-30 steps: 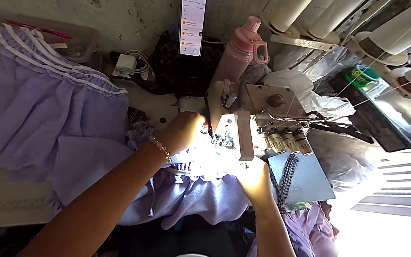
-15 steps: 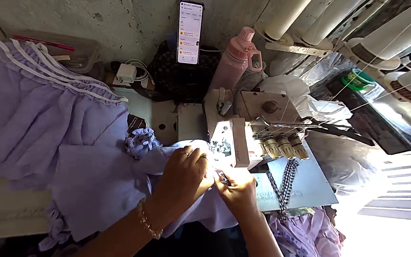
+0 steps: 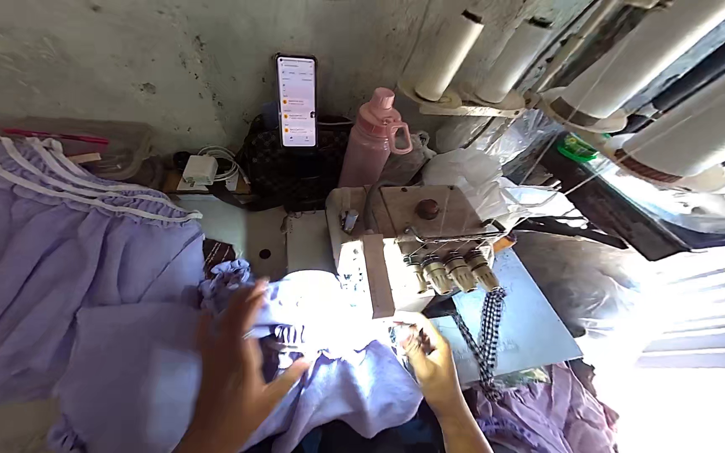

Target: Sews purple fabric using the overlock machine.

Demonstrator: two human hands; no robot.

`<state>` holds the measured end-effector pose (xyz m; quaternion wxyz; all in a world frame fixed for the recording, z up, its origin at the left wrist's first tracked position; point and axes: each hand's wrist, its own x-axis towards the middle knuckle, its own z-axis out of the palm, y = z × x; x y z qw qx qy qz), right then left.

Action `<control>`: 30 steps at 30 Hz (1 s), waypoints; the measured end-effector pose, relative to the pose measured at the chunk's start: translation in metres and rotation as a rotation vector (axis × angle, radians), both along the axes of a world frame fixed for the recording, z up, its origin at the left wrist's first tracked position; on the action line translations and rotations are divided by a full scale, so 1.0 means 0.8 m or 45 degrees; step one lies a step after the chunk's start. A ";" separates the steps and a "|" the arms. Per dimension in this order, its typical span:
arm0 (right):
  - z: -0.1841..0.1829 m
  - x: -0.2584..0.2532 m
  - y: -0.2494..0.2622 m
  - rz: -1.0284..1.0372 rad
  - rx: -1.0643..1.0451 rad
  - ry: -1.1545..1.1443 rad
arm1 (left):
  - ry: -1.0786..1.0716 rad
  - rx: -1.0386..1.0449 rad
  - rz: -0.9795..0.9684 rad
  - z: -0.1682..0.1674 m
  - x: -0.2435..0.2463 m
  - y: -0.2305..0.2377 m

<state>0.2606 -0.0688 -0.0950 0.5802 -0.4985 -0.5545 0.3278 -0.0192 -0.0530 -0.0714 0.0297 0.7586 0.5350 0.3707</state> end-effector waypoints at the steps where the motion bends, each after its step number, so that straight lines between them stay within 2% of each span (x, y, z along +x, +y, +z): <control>1: -0.005 0.004 -0.009 0.076 -0.035 -0.050 | 0.056 -0.046 0.112 -0.021 -0.026 -0.025; 3: -0.011 -0.004 -0.029 0.138 -0.173 -0.105 | 0.175 -0.166 0.228 -0.055 -0.078 -0.069; 4: -0.013 -0.013 -0.040 0.178 -0.239 -0.124 | 0.212 -0.193 0.282 -0.054 -0.100 -0.080; 6: -0.012 -0.044 -0.065 0.245 -0.317 -0.036 | 0.259 -0.151 0.399 -0.015 -0.140 -0.069; 9: -0.017 -0.092 -0.086 0.219 -0.382 0.193 | 0.265 0.043 0.432 0.044 -0.169 0.016; 11: -0.030 -0.106 -0.083 0.145 -0.385 0.285 | 0.247 0.116 0.285 0.074 -0.124 0.058; 13: -0.031 -0.105 -0.079 0.117 -0.440 0.446 | 0.193 0.212 0.034 0.090 -0.046 0.054; 15: -0.028 -0.095 -0.080 0.185 -0.562 0.663 | 0.093 0.204 -0.223 0.074 0.027 0.027; 17: -0.025 -0.080 -0.072 0.267 -0.712 0.924 | 0.123 0.224 -0.256 0.042 0.078 0.012; 20: -0.007 -0.060 -0.051 0.260 -0.857 1.069 | 0.165 0.207 -0.174 0.018 0.093 0.008; 26: -0.011 -0.060 -0.027 0.351 -0.674 0.787 | 0.215 0.195 -0.192 0.028 0.083 0.010; 30: -0.006 -0.075 -0.032 0.463 -0.657 0.808 | 0.080 -0.016 -0.253 0.045 0.075 0.021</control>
